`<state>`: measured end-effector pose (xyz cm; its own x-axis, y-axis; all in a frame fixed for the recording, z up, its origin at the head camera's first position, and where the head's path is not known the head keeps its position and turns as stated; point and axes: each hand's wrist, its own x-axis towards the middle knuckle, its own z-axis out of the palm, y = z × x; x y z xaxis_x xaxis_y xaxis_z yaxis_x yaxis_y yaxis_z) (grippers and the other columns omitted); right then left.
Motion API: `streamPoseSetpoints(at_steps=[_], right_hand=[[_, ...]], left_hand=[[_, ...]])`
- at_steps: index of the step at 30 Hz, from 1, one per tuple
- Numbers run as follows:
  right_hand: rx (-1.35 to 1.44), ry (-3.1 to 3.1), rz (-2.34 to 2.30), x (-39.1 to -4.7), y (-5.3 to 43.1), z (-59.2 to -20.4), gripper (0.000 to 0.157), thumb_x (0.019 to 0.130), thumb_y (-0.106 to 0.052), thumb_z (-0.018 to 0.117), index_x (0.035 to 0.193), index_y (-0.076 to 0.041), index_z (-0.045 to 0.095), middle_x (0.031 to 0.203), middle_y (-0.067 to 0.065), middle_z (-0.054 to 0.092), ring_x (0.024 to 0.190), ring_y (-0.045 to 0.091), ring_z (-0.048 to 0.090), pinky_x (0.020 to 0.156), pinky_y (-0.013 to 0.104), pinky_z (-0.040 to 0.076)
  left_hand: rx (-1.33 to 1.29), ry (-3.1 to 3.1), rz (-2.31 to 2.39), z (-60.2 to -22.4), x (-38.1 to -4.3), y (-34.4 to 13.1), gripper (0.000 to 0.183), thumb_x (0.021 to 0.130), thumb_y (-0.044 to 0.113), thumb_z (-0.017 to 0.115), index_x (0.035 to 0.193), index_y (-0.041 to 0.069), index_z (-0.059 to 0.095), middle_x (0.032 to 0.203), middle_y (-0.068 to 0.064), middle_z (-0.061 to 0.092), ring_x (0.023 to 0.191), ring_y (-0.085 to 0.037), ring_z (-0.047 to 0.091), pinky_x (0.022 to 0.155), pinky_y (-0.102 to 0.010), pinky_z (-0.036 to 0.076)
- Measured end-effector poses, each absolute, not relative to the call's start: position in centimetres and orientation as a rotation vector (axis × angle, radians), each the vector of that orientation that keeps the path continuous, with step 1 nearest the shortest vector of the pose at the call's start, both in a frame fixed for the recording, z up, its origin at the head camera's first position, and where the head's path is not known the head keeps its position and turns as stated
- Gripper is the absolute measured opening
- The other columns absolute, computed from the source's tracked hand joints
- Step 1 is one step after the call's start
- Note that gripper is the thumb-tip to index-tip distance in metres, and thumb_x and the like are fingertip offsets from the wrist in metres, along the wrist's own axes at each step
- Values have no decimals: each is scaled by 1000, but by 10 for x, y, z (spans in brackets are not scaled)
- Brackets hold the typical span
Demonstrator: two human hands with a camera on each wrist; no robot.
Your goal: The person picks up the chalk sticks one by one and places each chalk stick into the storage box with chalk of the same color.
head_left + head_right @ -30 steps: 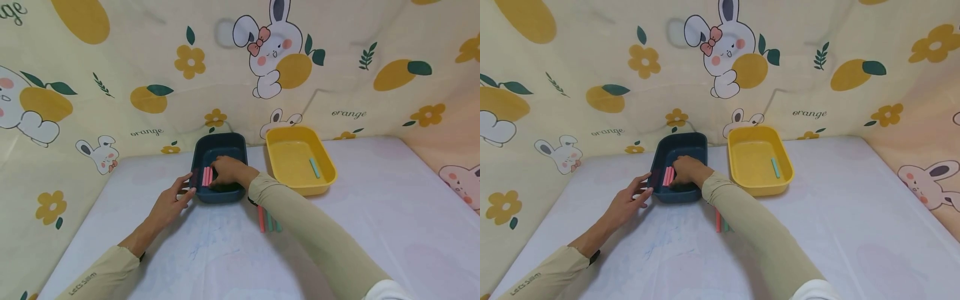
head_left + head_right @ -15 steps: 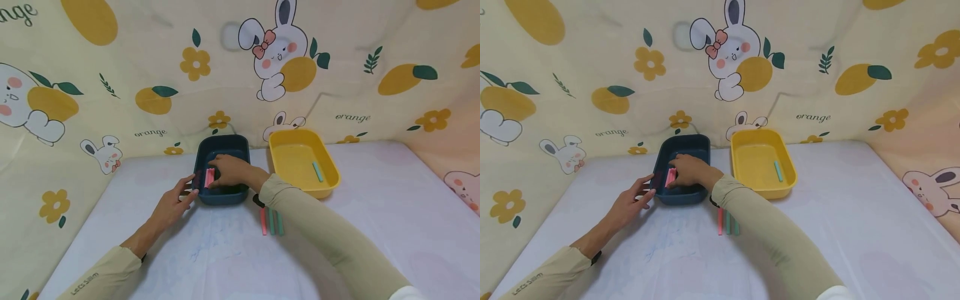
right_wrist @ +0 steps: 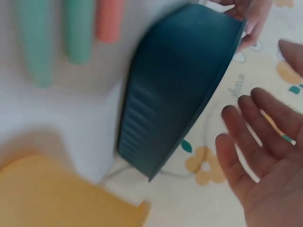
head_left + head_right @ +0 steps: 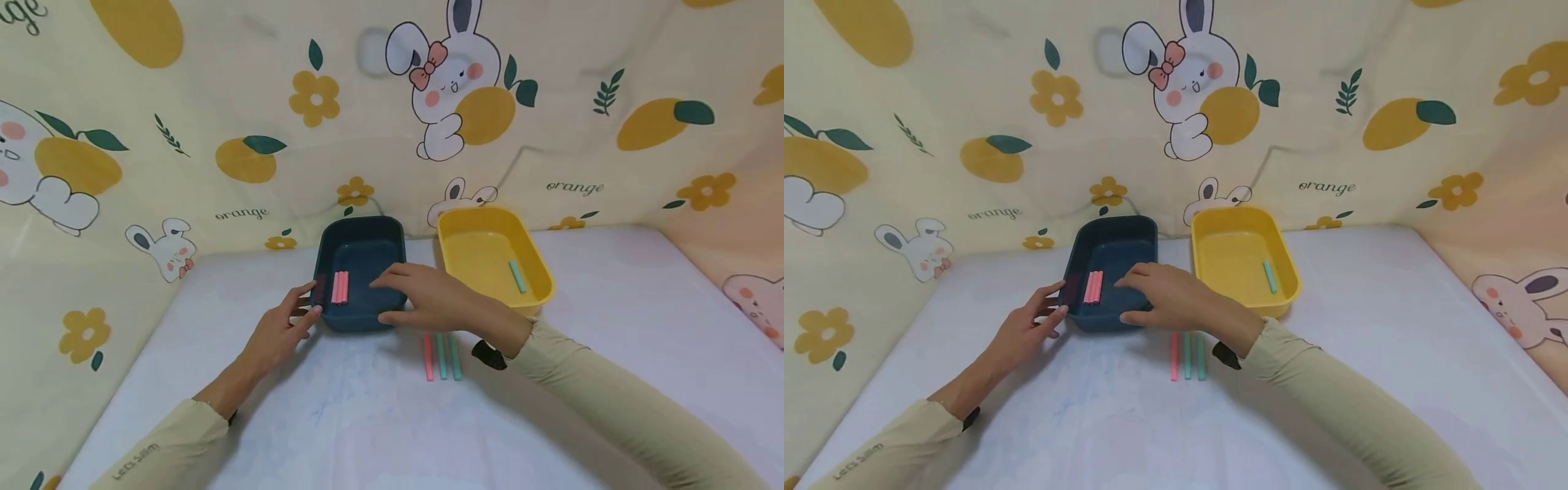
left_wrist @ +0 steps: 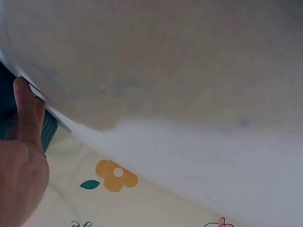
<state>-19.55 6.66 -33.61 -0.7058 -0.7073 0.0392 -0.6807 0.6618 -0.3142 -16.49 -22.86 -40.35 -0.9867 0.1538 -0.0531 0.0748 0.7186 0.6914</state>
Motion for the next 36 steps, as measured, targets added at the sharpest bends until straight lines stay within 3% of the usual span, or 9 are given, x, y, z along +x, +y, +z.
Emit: streamPoseSetpoints(at_steps=[8, 21, 29, 36], right_hand=[[-1180, 2824, -438, -166, 105, -344, 47, 94, -46, 65, 134, -21, 62, 131, -2, 63, 120, 17, 61, 100, 37, 53], [-1182, 2959, -267, -147, 123, -385, 70, 78, -67, 72, 129, -20, 65, 124, -2, 64, 110, 16, 62, 93, 36, 55], [-1019, 2907, -187, -144, 122, -390, 78, 76, -73, 69, 135, -22, 59, 131, -2, 60, 116, 19, 58, 100, 41, 50], [-1062, 2891, -156, -142, 123, -393, 82, 77, -72, 68, 138, -18, 56, 134, 1, 59, 121, 20, 56, 105, 43, 47]], left_hand=[[167, 2811, 1106, -402, -165, -230, 63, 102, 48, 50, 156, 27, 26, 147, -19, 53, 113, -31, 67, 89, -42, 59], [149, 2813, 1085, -402, -165, -228, 64, 101, 50, 50, 156, 28, 25, 149, -18, 51, 113, -31, 66, 86, -40, 60], [155, 2808, 1094, -401, -165, -228, 64, 102, 48, 50, 156, 27, 24, 148, -19, 51, 117, -33, 64, 88, -41, 59], [147, 2814, 1087, -404, -165, -228, 64, 101, 49, 50, 156, 29, 24, 148, -18, 52, 114, -31, 66, 87, -40, 60]])
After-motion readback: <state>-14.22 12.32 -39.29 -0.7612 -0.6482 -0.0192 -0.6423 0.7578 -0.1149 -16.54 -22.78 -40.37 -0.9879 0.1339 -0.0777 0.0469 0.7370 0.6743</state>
